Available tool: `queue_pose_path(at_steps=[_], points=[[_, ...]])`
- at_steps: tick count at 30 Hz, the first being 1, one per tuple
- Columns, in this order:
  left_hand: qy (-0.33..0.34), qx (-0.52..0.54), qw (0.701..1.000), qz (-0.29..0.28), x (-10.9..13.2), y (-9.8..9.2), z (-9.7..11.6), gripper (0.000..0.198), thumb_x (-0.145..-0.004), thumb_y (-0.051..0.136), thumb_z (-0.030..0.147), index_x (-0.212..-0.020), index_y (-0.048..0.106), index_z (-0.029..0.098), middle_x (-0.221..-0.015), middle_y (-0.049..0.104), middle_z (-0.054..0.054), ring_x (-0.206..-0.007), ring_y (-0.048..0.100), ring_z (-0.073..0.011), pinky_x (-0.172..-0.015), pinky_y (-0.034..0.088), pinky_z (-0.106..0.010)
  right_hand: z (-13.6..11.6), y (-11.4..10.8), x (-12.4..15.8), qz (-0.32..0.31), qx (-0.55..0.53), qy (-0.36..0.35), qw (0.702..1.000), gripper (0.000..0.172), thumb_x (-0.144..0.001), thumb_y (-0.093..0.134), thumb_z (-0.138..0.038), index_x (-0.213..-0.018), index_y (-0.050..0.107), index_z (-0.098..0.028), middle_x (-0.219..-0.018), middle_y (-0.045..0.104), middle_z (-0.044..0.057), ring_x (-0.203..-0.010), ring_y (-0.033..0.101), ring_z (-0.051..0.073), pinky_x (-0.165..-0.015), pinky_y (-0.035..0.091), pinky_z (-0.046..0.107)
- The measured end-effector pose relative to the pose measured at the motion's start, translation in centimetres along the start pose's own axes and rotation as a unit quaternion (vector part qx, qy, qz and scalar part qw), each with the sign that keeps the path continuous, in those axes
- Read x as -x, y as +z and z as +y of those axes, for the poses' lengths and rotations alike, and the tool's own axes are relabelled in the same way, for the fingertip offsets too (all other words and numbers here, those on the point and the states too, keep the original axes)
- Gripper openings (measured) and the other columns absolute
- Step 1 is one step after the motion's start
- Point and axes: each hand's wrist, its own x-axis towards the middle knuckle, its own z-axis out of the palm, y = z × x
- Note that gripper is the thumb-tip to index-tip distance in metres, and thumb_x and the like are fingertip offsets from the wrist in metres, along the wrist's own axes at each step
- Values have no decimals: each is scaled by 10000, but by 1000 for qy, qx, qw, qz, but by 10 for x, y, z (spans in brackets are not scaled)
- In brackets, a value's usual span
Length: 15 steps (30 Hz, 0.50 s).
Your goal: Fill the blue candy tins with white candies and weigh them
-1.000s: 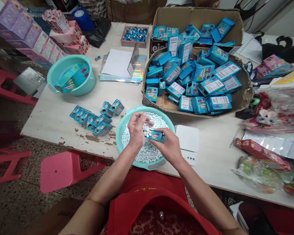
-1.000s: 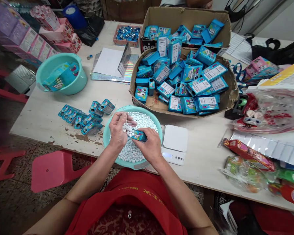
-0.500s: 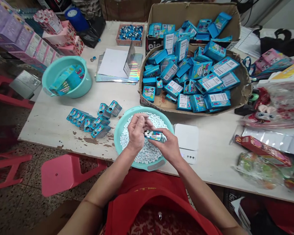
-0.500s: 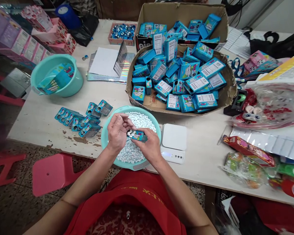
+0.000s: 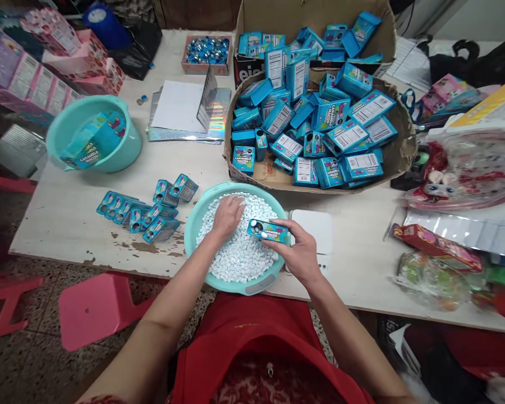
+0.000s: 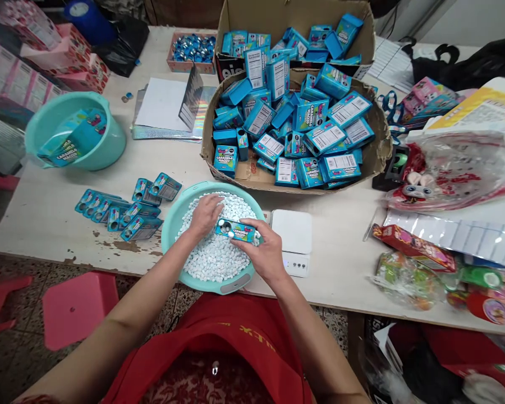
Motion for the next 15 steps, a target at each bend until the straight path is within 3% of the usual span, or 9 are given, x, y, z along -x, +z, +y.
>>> queue_pose_path(at_steps=[3,6,8,10,12,15], points=[[-18,-55,998,-36,6,23,6,272,-854,540,361,-1040,647,194,-1133,600,-123,-1093,507,-275,-982,358,-407,1,2,-2,-3,-4,5,1000,360,-651,804,-295,-984,679,-243,-1003,697,32,-959,648,221,-856,518,363],[-59,-52,994,-75,20,28,12,223,-835,566,385,-937,647,204,-984,628,-95,-969,540,-255,-889,396,-372,5,3,-1,-3,1,24,1000,369,-644,805,-321,-978,673,-234,-993,697,37,-939,652,226,-845,519,372],[-109,7,993,-53,29,24,12,167,-802,597,376,-813,634,213,-867,632,-55,-871,551,-226,-814,416,-338,6,3,0,-5,8,36,999,368,-647,801,-334,-975,670,-230,-985,697,41,-922,655,227,-832,524,373],[-185,112,976,9,35,16,13,185,-760,625,377,-694,597,206,-739,605,-18,-764,544,-187,-735,425,-297,7,3,0,-2,18,37,999,361,-655,794,-342,-973,666,-230,-987,695,43,-919,655,226,-824,525,372],[-266,255,927,65,38,3,19,242,-729,643,400,-638,554,195,-623,545,12,-622,507,-142,-606,407,-250,7,2,1,3,34,23,999,341,-666,787,-342,-964,662,-232,-989,691,43,-921,652,225,-819,525,368],[-325,467,817,91,38,-23,43,273,-708,664,421,-686,514,194,-549,483,40,-456,432,-97,-428,296,-206,6,5,0,-5,73,-12,997,315,-693,768,-344,-967,652,-240,-983,687,42,-924,648,227,-813,519,369]])
